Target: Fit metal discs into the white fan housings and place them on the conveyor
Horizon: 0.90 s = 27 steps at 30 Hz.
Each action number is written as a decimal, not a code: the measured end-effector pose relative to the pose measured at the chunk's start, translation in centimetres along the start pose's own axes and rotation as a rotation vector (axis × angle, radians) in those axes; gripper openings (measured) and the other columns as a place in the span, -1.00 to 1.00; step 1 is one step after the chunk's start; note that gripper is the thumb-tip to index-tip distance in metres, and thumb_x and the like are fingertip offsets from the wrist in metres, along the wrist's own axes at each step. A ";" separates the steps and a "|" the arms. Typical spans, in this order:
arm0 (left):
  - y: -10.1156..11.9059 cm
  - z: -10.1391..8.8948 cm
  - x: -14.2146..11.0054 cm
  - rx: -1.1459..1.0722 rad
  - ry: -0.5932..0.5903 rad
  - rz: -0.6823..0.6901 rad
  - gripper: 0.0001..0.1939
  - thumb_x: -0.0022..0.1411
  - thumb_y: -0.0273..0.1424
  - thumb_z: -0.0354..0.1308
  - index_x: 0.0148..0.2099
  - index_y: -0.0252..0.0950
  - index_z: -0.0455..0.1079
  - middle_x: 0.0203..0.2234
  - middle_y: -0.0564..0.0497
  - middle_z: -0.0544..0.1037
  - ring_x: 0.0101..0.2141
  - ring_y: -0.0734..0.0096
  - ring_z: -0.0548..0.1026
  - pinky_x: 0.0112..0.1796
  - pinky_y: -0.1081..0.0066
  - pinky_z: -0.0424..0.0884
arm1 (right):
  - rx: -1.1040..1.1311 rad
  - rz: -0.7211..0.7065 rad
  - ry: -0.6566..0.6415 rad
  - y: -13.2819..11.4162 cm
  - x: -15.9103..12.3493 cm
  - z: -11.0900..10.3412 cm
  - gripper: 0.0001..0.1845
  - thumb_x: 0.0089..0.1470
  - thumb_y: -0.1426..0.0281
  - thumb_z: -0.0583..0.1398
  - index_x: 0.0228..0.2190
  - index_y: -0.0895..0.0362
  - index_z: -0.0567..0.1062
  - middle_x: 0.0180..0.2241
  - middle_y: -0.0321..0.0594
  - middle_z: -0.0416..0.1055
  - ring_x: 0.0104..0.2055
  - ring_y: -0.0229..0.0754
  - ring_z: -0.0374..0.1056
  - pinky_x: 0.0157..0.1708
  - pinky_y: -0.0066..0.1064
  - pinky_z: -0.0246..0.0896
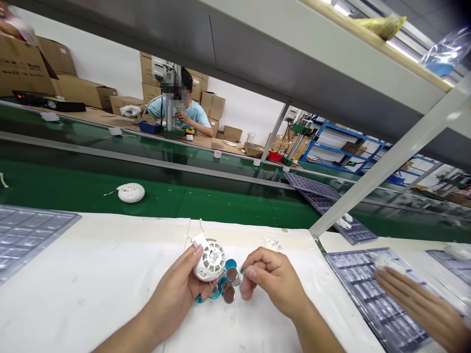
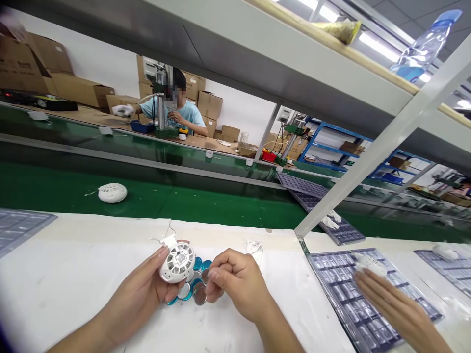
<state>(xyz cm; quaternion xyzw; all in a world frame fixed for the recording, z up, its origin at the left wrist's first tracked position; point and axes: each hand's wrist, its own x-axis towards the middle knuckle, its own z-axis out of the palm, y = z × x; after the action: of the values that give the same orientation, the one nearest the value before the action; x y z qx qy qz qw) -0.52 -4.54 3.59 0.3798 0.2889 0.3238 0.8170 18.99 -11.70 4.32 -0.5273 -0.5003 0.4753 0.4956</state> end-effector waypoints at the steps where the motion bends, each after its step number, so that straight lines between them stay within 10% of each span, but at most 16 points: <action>1: -0.1 -0.1 0.0 0.005 -0.014 0.006 -0.65 0.32 -0.10 0.01 -0.01 -0.23 0.26 -0.51 0.04 0.48 -0.57 0.41 0.34 -0.50 0.42 0.23 | 0.082 -0.010 0.002 -0.1 -0.1 0.1 -0.73 0.09 0.19 0.26 -0.38 0.15 0.46 -0.58 -0.25 0.51 -0.58 -0.18 0.43 -0.53 -0.39 0.29; 12: -0.7 0.2 -0.7 0.152 -0.167 0.129 -0.58 0.27 -0.17 0.11 0.10 -0.17 0.16 -0.39 -0.04 0.54 -0.37 0.20 0.48 -0.27 0.25 0.28 | 0.185 -0.073 0.117 0.1 -0.5 1.3 -0.70 0.21 0.13 0.18 -0.36 0.11 0.36 -0.75 -0.50 0.24 -0.77 -0.43 0.06 -0.77 -0.61 -0.04; 17: -0.9 0.5 -1.1 0.253 0.003 0.191 -0.63 0.17 -0.23 0.25 0.01 -0.06 0.27 -0.25 0.08 0.46 -0.42 0.38 0.45 -0.29 0.36 0.31 | 0.425 -0.094 0.037 0.4 -0.5 3.0 -0.70 0.18 0.17 0.22 -0.26 0.08 0.26 -0.66 -0.41 0.43 -0.73 -0.36 0.24 -0.74 -0.56 0.22; 27: -1.3 -0.1 -0.9 0.387 0.052 0.234 -0.61 0.14 -0.25 0.23 0.02 -0.06 0.29 -0.04 0.00 0.40 -0.07 0.13 0.31 -0.13 0.25 0.34 | 0.492 0.030 0.080 1.1 -0.3 3.8 -0.73 0.19 0.22 0.23 -0.28 0.12 0.29 -0.69 -0.41 0.41 -0.79 -0.42 0.13 -0.85 -0.67 0.05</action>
<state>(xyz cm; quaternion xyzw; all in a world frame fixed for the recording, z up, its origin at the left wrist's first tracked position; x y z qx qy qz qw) -0.75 -5.80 2.68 0.5518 0.3206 0.3646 0.6781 15.21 -11.85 2.99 -0.4164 -0.3417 0.5688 0.6215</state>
